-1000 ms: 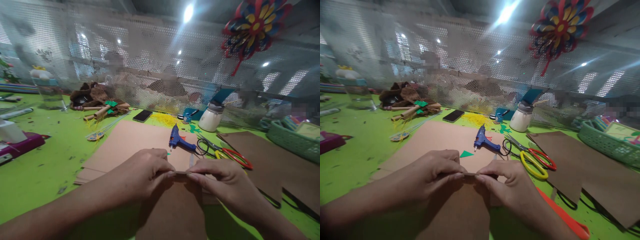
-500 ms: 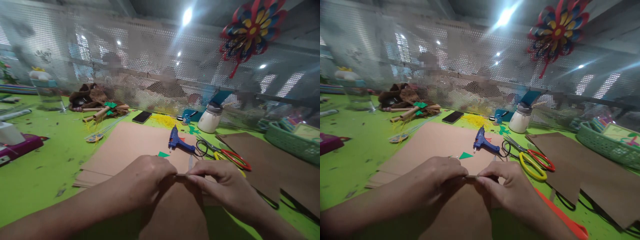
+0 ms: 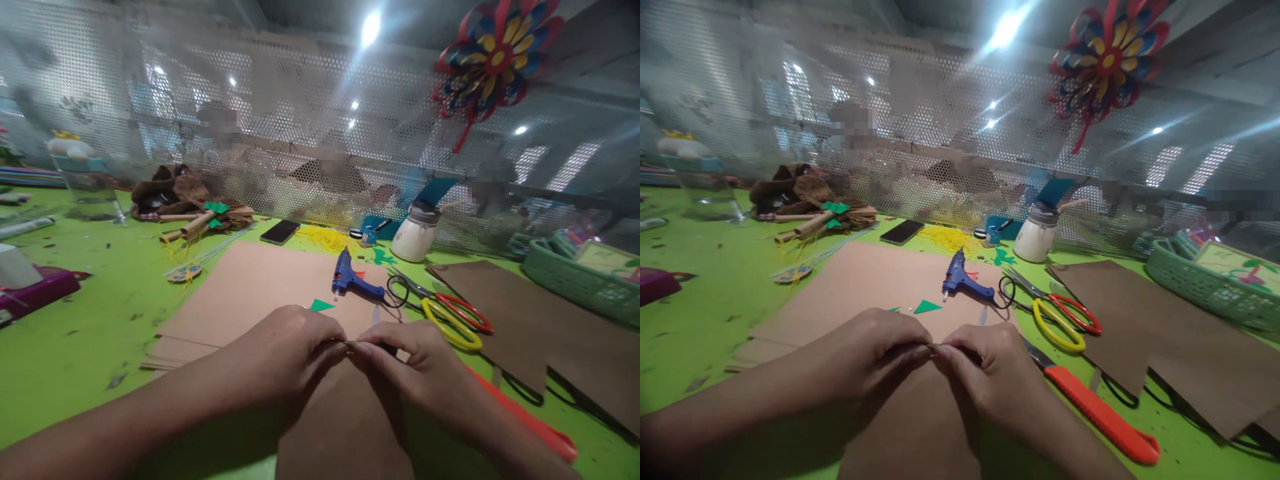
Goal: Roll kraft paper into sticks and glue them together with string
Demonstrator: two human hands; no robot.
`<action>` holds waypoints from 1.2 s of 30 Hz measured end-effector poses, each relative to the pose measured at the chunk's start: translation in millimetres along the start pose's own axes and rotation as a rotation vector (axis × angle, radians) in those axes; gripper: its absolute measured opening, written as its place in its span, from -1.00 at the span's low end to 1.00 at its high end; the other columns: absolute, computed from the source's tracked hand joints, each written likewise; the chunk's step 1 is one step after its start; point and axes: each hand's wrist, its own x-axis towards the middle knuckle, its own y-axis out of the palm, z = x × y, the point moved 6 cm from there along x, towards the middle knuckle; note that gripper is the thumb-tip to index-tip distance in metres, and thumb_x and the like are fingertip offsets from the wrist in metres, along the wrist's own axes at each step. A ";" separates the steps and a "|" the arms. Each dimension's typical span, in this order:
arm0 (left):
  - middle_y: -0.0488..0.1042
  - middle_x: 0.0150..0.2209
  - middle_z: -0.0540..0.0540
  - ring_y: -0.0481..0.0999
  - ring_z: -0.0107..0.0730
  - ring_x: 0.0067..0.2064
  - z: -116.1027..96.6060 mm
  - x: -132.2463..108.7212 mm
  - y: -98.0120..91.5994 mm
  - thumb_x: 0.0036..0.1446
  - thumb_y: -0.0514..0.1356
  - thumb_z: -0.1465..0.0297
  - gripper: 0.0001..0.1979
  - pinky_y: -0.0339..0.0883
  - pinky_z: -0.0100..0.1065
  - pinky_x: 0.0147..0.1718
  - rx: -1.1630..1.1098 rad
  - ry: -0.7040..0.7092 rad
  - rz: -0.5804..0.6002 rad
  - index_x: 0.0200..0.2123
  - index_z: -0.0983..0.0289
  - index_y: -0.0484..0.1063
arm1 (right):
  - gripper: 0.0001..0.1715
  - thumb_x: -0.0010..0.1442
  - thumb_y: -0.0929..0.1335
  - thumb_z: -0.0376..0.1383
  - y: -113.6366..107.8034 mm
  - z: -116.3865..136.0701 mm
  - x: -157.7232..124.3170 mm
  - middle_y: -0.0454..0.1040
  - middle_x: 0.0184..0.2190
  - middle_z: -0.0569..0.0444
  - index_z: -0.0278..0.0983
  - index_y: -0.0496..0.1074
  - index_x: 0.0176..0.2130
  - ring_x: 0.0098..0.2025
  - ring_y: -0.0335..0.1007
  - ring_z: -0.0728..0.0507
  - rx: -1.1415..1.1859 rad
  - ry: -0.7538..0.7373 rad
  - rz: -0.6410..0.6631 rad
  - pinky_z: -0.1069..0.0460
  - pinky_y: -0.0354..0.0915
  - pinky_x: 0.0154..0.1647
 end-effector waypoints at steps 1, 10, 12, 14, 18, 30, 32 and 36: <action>0.45 -0.45 0.01 0.34 -0.47 -0.44 1.6 -0.7 -0.4 0.29 -0.10 0.21 -0.62 0.03 -0.45 -0.50 -0.004 -0.022 0.001 -0.40 0.24 0.41 | -0.73 0.20 0.29 -0.30 0.2 -1.2 -0.2 0.51 -0.56 0.11 -0.31 0.54 -0.43 -0.52 0.37 -0.01 -0.007 0.000 0.006 0.12 0.16 -0.51; 0.32 -0.57 -0.06 0.22 -0.55 -0.56 6.5 -4.7 -2.7 0.27 -0.12 0.11 -0.56 0.00 -0.51 -0.61 -0.154 -0.040 0.081 -0.47 0.24 0.32 | -0.71 0.18 0.30 -0.26 -0.6 -12.1 5.9 0.44 -0.59 0.13 -0.34 0.53 -0.45 -0.53 0.28 0.00 0.033 0.081 0.107 0.14 0.13 -0.54; 0.31 -0.58 -0.08 0.21 -0.57 -0.56 5.9 -4.6 -4.0 0.27 -0.10 0.13 -0.58 0.01 -0.52 -0.61 -0.186 -0.040 0.082 -0.47 0.24 0.32 | -0.73 0.15 0.31 -0.26 -2.0 -16.2 6.4 0.42 -0.59 0.12 -0.34 0.52 -0.45 -0.52 0.27 0.00 0.053 0.117 0.112 0.14 0.13 -0.54; 0.32 -0.57 -0.07 0.21 -0.56 -0.55 8.8 -4.0 -2.0 0.26 -0.08 0.13 -0.59 0.01 -0.52 -0.61 -0.223 -0.050 0.101 -0.47 0.25 0.33 | -0.73 0.14 0.31 -0.26 -1.8 -21.0 6.5 0.39 -0.60 0.13 -0.35 0.51 -0.47 -0.52 0.24 0.00 0.077 0.137 0.130 0.14 0.11 -0.54; 0.35 -0.50 -0.05 0.22 -0.53 -0.50 24.3 0.3 6.5 0.24 -0.07 0.10 -0.58 0.05 -0.51 -0.58 -0.329 -0.098 0.155 -0.41 0.27 0.39 | -0.72 0.17 0.29 -0.22 1.9 -34.2 6.3 0.29 -0.60 0.17 -0.33 0.48 -0.44 -0.52 0.16 0.02 0.192 0.169 0.177 0.14 0.10 -0.52; 0.31 -0.55 -0.05 0.22 -0.51 -0.50 40.2 10.7 -2.3 0.16 0.05 0.22 -0.69 0.06 -0.49 -0.52 -0.305 -0.035 0.180 -0.48 0.31 0.39 | -0.65 0.14 0.31 -0.08 4.7 -48.7 7.5 0.24 -0.70 0.21 -0.32 0.43 -0.43 -0.65 0.16 0.03 0.381 0.304 0.229 0.13 0.06 -0.63; 0.31 -0.58 -0.05 0.23 -0.52 -0.53 40.6 11.2 -3.7 0.16 0.06 0.23 -0.68 0.06 -0.50 -0.54 -0.291 -0.019 0.174 -0.50 0.31 0.38 | -0.62 0.12 0.33 -0.05 6.3 -51.2 7.2 0.22 -0.72 0.23 -0.33 0.43 -0.43 -0.68 0.14 0.05 0.407 0.317 0.239 0.14 0.02 -0.67; 0.32 -0.60 -0.04 0.23 -0.54 -0.56 40.2 11.3 -6.2 0.17 0.05 0.22 -0.66 0.06 -0.51 -0.56 -0.282 -0.003 0.173 -0.55 0.31 0.36 | -0.60 0.07 0.38 -0.06 2.8 -52.8 8.9 0.23 -0.73 0.23 -0.34 0.38 -0.54 -0.68 0.07 0.08 0.430 0.316 0.161 0.15 -0.01 -0.67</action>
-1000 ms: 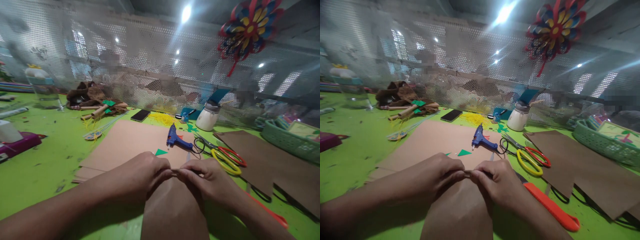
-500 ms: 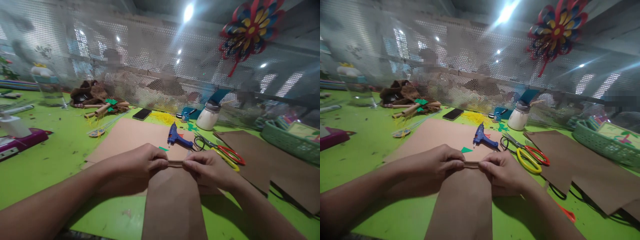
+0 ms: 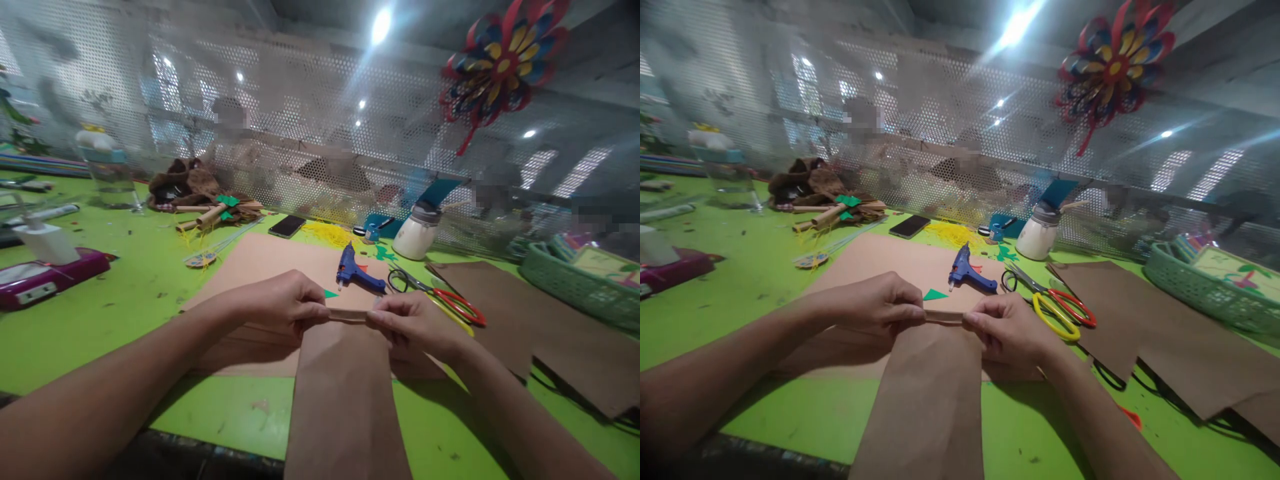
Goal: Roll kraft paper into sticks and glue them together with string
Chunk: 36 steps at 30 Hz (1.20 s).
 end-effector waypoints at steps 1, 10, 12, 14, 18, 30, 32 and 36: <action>0.33 -0.60 -0.04 0.24 -0.55 -0.56 -0.1 -0.2 0.2 0.17 0.05 0.22 -0.66 0.07 -0.52 -0.56 -0.014 -0.001 0.013 -0.54 0.31 0.36 | -0.59 0.05 0.39 -0.06 -0.8 0.5 0.0 0.24 -0.73 0.23 -0.34 0.38 -0.56 -0.67 0.07 0.08 0.012 0.002 -0.019 0.15 -0.01 -0.67; 0.34 -0.59 -0.04 0.29 -0.53 -0.54 3.4 2.8 -0.5 0.15 0.09 0.24 -0.71 0.14 -0.48 -0.51 -0.212 0.006 0.009 -0.49 0.33 0.35 | -0.57 0.02 0.42 -0.04 -6.8 -5.9 -0.5 0.28 -0.76 0.22 -0.31 0.33 -0.59 -0.71 0.07 0.08 0.126 -0.014 -0.112 0.14 -0.02 -0.69; 0.34 -0.57 -0.05 0.29 -0.52 -0.52 3.8 3.9 -1.7 0.14 0.10 0.26 -0.75 0.15 -0.46 -0.48 -0.283 0.020 -0.019 -0.43 0.33 0.37 | -0.57 0.04 0.41 -0.04 -8.7 -6.1 -0.9 0.27 -0.77 0.22 -0.30 0.32 -0.58 -0.72 0.05 0.09 0.153 -0.011 -0.125 0.14 -0.02 -0.69; 0.33 -0.57 -0.06 0.29 -0.52 -0.51 4.5 4.1 -2.6 0.13 0.11 0.27 -0.78 0.15 -0.45 -0.46 -0.330 0.018 -0.032 -0.38 0.33 0.38 | -0.58 0.05 0.40 -0.04 -11.1 -0.8 -1.8 0.29 -0.75 0.21 -0.31 0.34 -0.57 -0.69 0.08 0.08 0.092 -0.031 -0.135 0.14 0.00 -0.66; 0.31 -0.55 -0.07 0.27 -0.52 -0.48 6.6 2.9 -3.6 0.13 0.14 0.28 -0.79 0.13 -0.45 -0.44 -0.400 0.015 -0.025 -0.34 0.33 0.40 | -0.63 0.08 0.38 -0.07 -17.2 15.5 -4.7 0.39 -0.57 0.12 -0.31 0.42 -0.55 -0.49 0.26 -0.02 -0.140 -0.136 -0.174 0.09 0.18 -0.47; 0.29 -0.52 -0.07 0.23 -0.57 -0.47 -12.6 1.9 42.8 0.01 0.30 0.35 -0.82 0.10 -0.47 -0.42 -1.138 -0.012 0.174 -0.33 0.33 0.44 | -0.81 -0.01 0.47 -0.28 11.2 42.9 -23.0 0.49 -0.30 0.04 -0.19 0.58 -0.29 -0.25 0.41 -0.11 0.249 -0.345 0.107 0.03 0.33 -0.24; 0.35 -0.48 -0.04 0.27 -0.55 -0.44 -18.9 -1.3 53.4 -0.02 0.32 0.35 -0.81 0.14 -0.45 -0.40 -1.242 -0.048 0.187 -0.33 0.31 0.45 | -0.90 -0.02 0.47 -0.28 15.1 48.2 -25.5 0.45 -0.31 0.05 -0.23 0.56 -0.40 -0.29 0.39 -0.10 0.302 -0.353 0.087 0.04 0.33 -0.28; 0.42 -0.41 0.01 0.31 -0.50 -0.42 -25.9 -7.2 65.6 -0.04 0.32 0.32 -0.82 0.18 -0.43 -0.40 -1.176 -0.101 0.281 -0.36 0.30 0.49 | -0.78 -0.03 0.46 -0.15 17.5 38.5 -24.6 0.45 -0.38 0.04 -0.25 0.47 -0.43 -0.37 0.36 -0.10 0.474 -0.225 0.052 0.03 0.33 -0.36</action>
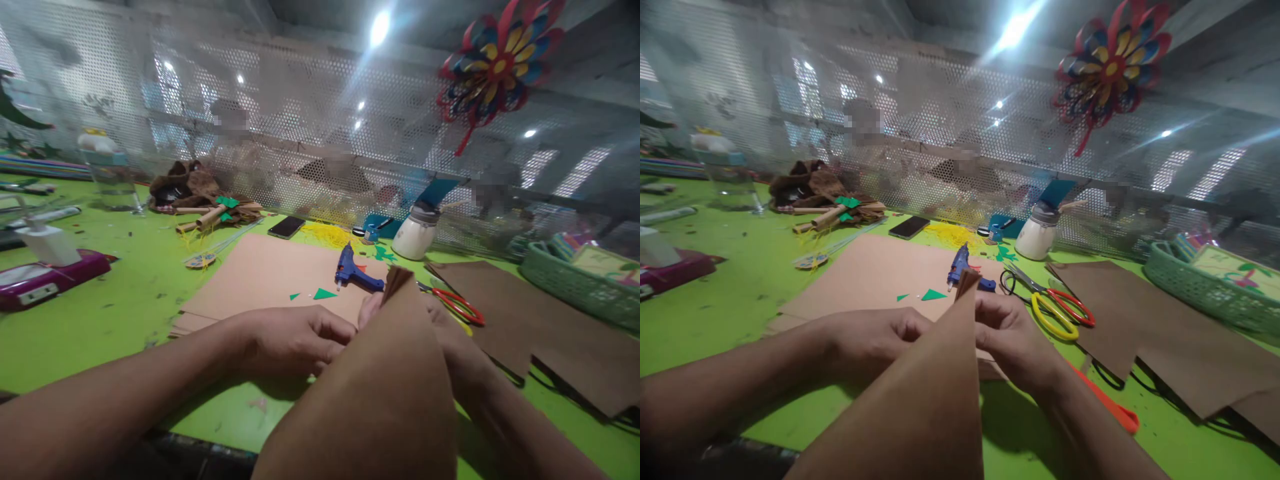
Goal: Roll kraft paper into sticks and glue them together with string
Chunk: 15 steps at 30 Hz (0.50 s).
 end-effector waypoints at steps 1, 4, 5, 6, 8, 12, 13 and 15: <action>0.43 -0.43 0.02 0.31 -0.50 -0.44 0.3 -0.1 -1.5 -0.04 0.32 0.33 -0.82 0.19 -0.42 -0.41 0.008 -0.014 -0.015 -0.36 0.30 0.50 | -0.75 -0.04 0.46 -0.13 -2.6 -3.7 0.0 0.45 -0.41 0.05 -0.25 0.45 -0.42 -0.39 0.36 -0.09 0.030 0.033 -0.014 0.04 0.32 -0.38; 0.43 -0.45 0.04 0.31 -0.49 -0.48 -3.9 1.6 -14.2 -0.02 0.29 0.36 -0.82 0.19 -0.39 -0.42 -0.020 0.011 -0.120 -0.33 0.32 0.49 | -0.74 0.00 0.44 -0.13 -7.0 -15.7 1.4 0.42 -0.46 0.12 -0.25 0.41 -0.39 -0.45 0.33 -0.02 0.015 0.166 0.046 0.09 0.26 -0.42; 0.43 -0.45 0.05 0.32 -0.49 -0.48 -6.3 2.5 -19.4 -0.01 0.28 0.36 -0.82 0.19 -0.39 -0.42 -0.027 0.037 -0.160 -0.32 0.33 0.48 | -0.75 0.04 0.42 -0.14 -6.2 -18.7 2.0 0.42 -0.46 0.13 -0.26 0.42 -0.37 -0.46 0.31 0.00 -0.047 0.206 0.105 0.10 0.24 -0.42; 0.43 -0.45 0.06 0.33 -0.49 -0.47 -8.6 3.2 -24.2 0.01 0.27 0.36 -0.82 0.18 -0.40 -0.41 -0.028 0.066 -0.200 -0.31 0.34 0.47 | -0.77 0.10 0.39 -0.15 -4.7 -20.9 2.6 0.42 -0.45 0.13 -0.28 0.43 -0.33 -0.45 0.31 0.00 -0.154 0.235 0.171 0.11 0.23 -0.40; 0.42 -0.44 0.05 0.34 -0.50 -0.44 -12.3 4.0 -31.3 0.06 0.24 0.33 -0.81 0.18 -0.41 -0.39 -0.014 0.121 -0.268 -0.31 0.35 0.46 | -0.79 0.17 0.33 -0.22 -0.7 -19.8 4.5 0.42 -0.42 0.11 -0.32 0.46 -0.31 -0.40 0.30 -0.01 -0.433 0.204 0.270 0.10 0.21 -0.34; 0.40 -0.40 0.05 0.35 -0.47 -0.36 -12.1 6.1 -24.2 0.11 0.20 0.26 -0.77 0.20 -0.38 -0.30 0.029 0.138 -0.197 -0.35 0.36 0.44 | -0.78 0.21 0.26 -0.32 7.5 -10.3 8.6 0.39 -0.49 0.14 -0.33 0.47 -0.37 -0.42 0.24 -0.02 -0.814 0.054 0.264 0.09 0.16 -0.37; 0.39 -0.40 0.04 0.35 -0.46 -0.36 -11.0 6.5 -20.1 0.10 0.20 0.26 -0.77 0.20 -0.38 -0.30 0.064 0.123 -0.158 -0.36 0.35 0.43 | -0.76 0.21 0.25 -0.33 8.1 -8.5 9.5 0.39 -0.50 0.14 -0.33 0.47 -0.38 -0.43 0.24 -0.02 -0.843 0.034 0.229 0.09 0.15 -0.40; 0.36 -0.43 -0.01 0.31 -0.49 -0.38 -9.8 6.2 -17.2 0.04 0.25 0.30 -0.79 0.17 -0.42 -0.36 0.204 0.107 -0.171 -0.36 0.35 0.43 | -0.75 0.19 0.25 -0.33 6.8 -6.5 11.1 0.40 -0.51 0.13 -0.33 0.47 -0.41 -0.43 0.25 -0.03 -0.853 0.015 0.141 0.09 0.16 -0.41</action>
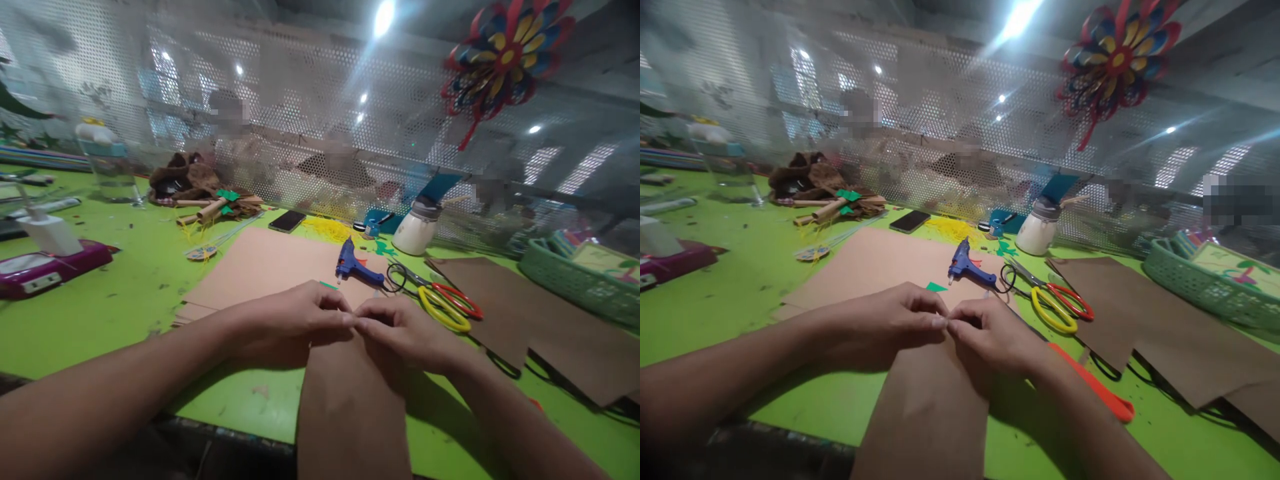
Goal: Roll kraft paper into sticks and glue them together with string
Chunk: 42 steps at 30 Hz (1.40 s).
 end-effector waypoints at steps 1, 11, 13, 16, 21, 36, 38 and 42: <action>0.34 -0.44 -0.03 0.29 -0.51 -0.39 -0.4 -0.3 -1.3 0.03 0.26 0.33 -0.81 0.14 -0.45 -0.40 0.054 0.011 -0.043 -0.36 0.35 0.43 | -0.76 0.18 0.26 -0.33 -1.7 -1.0 0.5 0.42 -0.50 0.11 -0.33 0.48 -0.42 -0.42 0.27 -0.04 0.011 0.015 -0.046 0.09 0.17 -0.41; 0.27 -0.60 -0.09 0.19 -0.55 -0.52 -23.8 1.3 -31.4 0.00 0.21 0.35 -0.85 0.03 -0.49 -0.53 0.451 0.199 -0.307 -0.41 0.34 0.38 | -0.84 0.07 0.38 -0.33 -4.9 -26.6 -0.6 0.50 -0.39 0.07 -0.29 0.49 -0.27 -0.35 0.41 -0.06 0.491 0.107 -0.182 0.06 0.29 -0.36; 0.28 -0.58 -0.08 0.21 -0.55 -0.51 -29.2 -0.6 -34.3 0.04 0.17 0.37 -0.87 0.06 -0.49 -0.52 0.523 0.224 -0.320 -0.41 0.34 0.38 | -0.85 0.08 0.38 -0.33 -4.7 -28.3 -0.2 0.50 -0.41 0.07 -0.29 0.50 -0.27 -0.38 0.41 -0.06 0.499 0.074 -0.188 0.06 0.30 -0.39; 0.32 -0.54 -0.06 0.24 -0.53 -0.47 -36.7 -5.2 -33.2 0.04 0.15 0.42 -0.91 0.10 -0.50 -0.49 0.675 0.239 -0.319 -0.41 0.34 0.40 | -0.87 0.08 0.37 -0.35 -7.4 -26.9 0.6 0.50 -0.44 0.06 -0.28 0.51 -0.30 -0.40 0.40 -0.07 0.403 0.014 -0.245 0.04 0.30 -0.41; 0.46 -0.37 0.05 0.37 -0.43 -0.33 -47.7 -8.1 -27.3 0.08 0.15 0.34 -0.79 0.22 -0.45 -0.35 0.770 0.260 -0.248 -0.29 0.36 0.46 | -0.83 0.06 0.34 -0.44 -12.7 -7.6 -2.0 0.52 -0.43 0.04 -0.28 0.52 -0.33 -0.38 0.41 -0.09 0.139 -0.235 -0.385 0.03 0.30 -0.37; 0.38 -0.42 -0.02 0.30 -0.45 -0.36 -32.4 -7.3 -19.2 0.17 0.05 0.26 -0.70 0.15 -0.45 -0.33 0.661 0.012 -0.041 -0.37 0.35 0.46 | -0.69 0.14 0.30 -0.52 -0.4 9.9 -14.3 0.40 -0.30 0.00 -0.27 0.47 -0.14 -0.29 0.37 -0.08 -0.104 -0.508 -0.413 0.04 0.31 -0.32; 0.35 -0.44 -0.03 0.28 -0.45 -0.37 -32.2 -6.9 -18.0 0.16 0.06 0.23 -0.69 0.14 -0.45 -0.35 0.634 0.010 -0.048 -0.40 0.34 0.45 | -0.69 0.13 0.31 -0.53 0.3 9.5 -14.0 0.41 -0.29 0.01 -0.26 0.46 -0.14 -0.28 0.37 -0.08 -0.083 -0.492 -0.428 0.03 0.31 -0.30; 0.26 -0.49 -0.05 0.21 -0.47 -0.40 -30.8 -6.4 -17.8 0.16 0.05 0.22 -0.68 0.10 -0.45 -0.39 0.626 0.018 -0.068 -0.44 0.35 0.40 | -0.70 0.13 0.32 -0.52 -1.1 10.7 -12.8 0.42 -0.29 0.02 -0.24 0.47 -0.16 -0.28 0.39 -0.07 -0.008 -0.475 -0.431 0.03 0.32 -0.27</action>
